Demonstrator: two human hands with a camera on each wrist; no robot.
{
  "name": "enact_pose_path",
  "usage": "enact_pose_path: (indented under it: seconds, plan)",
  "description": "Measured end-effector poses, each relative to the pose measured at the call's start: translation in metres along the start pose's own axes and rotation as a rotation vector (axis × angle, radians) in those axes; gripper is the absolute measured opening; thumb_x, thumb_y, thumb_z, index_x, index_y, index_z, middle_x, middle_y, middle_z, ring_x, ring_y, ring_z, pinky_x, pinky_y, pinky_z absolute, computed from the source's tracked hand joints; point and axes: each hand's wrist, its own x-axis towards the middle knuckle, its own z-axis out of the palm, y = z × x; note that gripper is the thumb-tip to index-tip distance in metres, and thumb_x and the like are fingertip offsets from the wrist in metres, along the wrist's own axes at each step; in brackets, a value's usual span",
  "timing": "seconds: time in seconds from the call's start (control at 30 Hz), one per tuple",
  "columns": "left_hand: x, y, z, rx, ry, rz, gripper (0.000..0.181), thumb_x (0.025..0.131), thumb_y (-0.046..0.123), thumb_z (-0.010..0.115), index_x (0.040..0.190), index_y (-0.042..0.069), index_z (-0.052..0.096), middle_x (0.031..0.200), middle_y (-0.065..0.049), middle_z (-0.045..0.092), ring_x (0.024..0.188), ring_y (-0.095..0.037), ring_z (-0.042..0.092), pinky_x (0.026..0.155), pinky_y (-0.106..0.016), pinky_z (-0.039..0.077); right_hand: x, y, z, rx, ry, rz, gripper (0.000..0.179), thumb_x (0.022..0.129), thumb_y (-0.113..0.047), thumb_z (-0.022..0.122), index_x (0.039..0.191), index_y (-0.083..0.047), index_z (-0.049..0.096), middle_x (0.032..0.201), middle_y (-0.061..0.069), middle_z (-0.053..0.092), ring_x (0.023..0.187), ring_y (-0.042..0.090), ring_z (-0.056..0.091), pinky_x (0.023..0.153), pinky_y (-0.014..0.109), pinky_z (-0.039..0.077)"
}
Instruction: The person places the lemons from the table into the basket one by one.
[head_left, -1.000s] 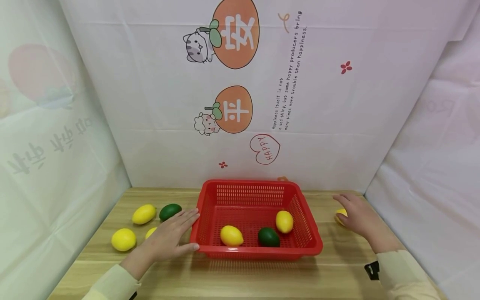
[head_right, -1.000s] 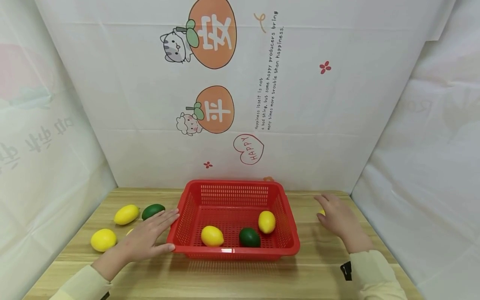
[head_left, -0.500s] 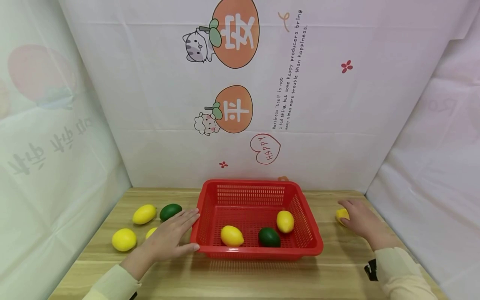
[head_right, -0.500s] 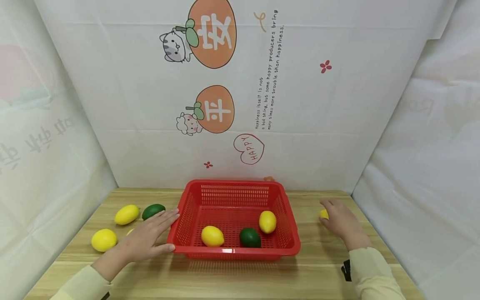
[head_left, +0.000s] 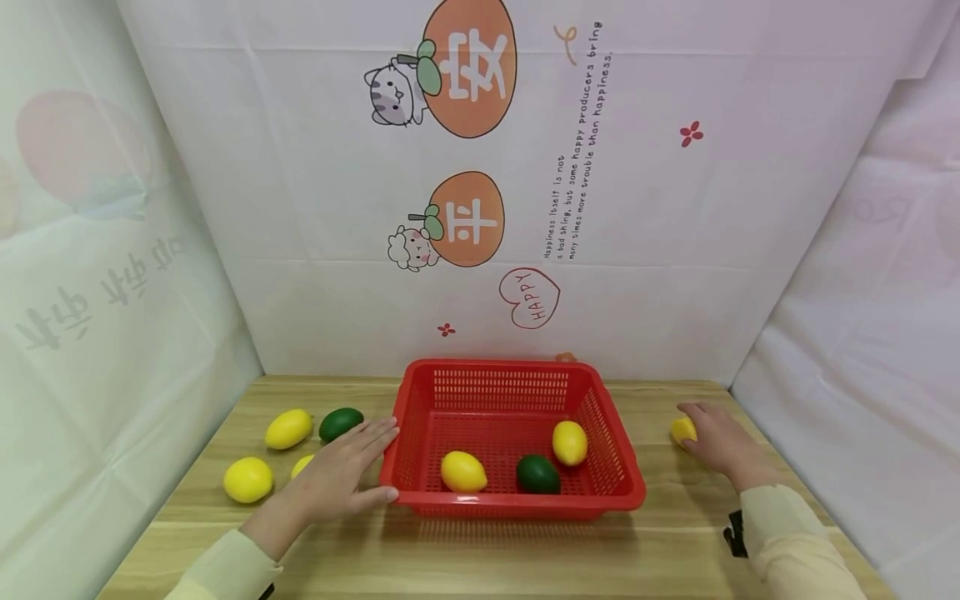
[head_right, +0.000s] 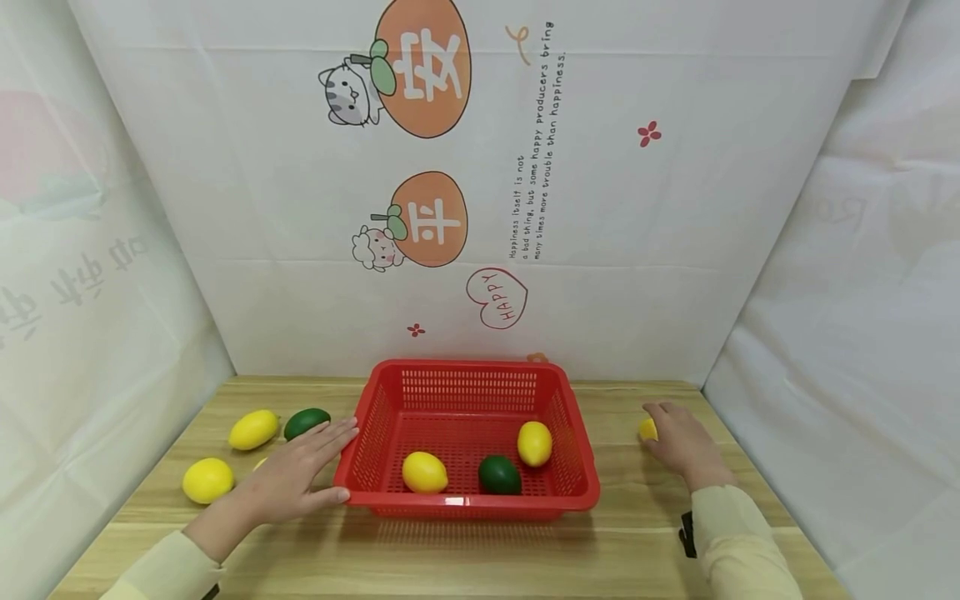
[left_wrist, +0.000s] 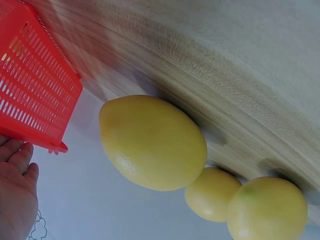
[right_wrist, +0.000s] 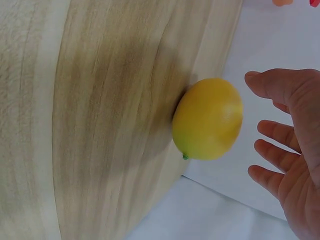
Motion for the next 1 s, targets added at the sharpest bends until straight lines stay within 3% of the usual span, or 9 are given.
enact_pose_path:
  seconds: [0.37, 0.67, 1.0]
  plan:
    - [0.000, 0.001, 0.000, 0.007, -0.003, -0.001, 0.082, 0.091, 0.062, 0.052, 0.145, 0.000, 0.043, 0.152, -0.011, 0.038, 0.139, -0.029, 0.034, 0.112, -0.049, 0.029, 0.004, 0.008, 0.011, 0.002, -0.029, 0.022, 0.049, 0.074, -0.003, 0.077, 0.115, 0.014, 0.056, 0.113, 0.037, 0.055, 0.104, 0.055, 0.052, 0.090, 0.063, 0.043]
    - [-0.001, 0.000, 0.000, 0.001, 0.000, -0.004, 0.082, 0.091, 0.062, 0.053, 0.145, 0.001, 0.043, 0.152, -0.011, 0.037, 0.139, -0.029, 0.034, 0.112, -0.049, 0.028, 0.002, 0.008, 0.013, 0.025, -0.103, 0.113, 0.048, 0.083, -0.008, 0.070, 0.122, 0.014, 0.053, 0.119, 0.040, 0.050, 0.108, 0.057, 0.048, 0.090, 0.065, 0.041]
    - [-0.001, -0.001, 0.002, 0.002, 0.003, -0.010, 0.082, 0.090, 0.062, 0.054, 0.145, 0.002, 0.043, 0.152, -0.010, 0.037, 0.140, -0.027, 0.034, 0.112, -0.048, 0.029, 0.003, 0.005, 0.017, 0.009, -0.102, 0.101, 0.043, 0.084, -0.006, 0.069, 0.119, 0.015, 0.054, 0.114, 0.040, 0.052, 0.104, 0.057, 0.050, 0.089, 0.064, 0.043]
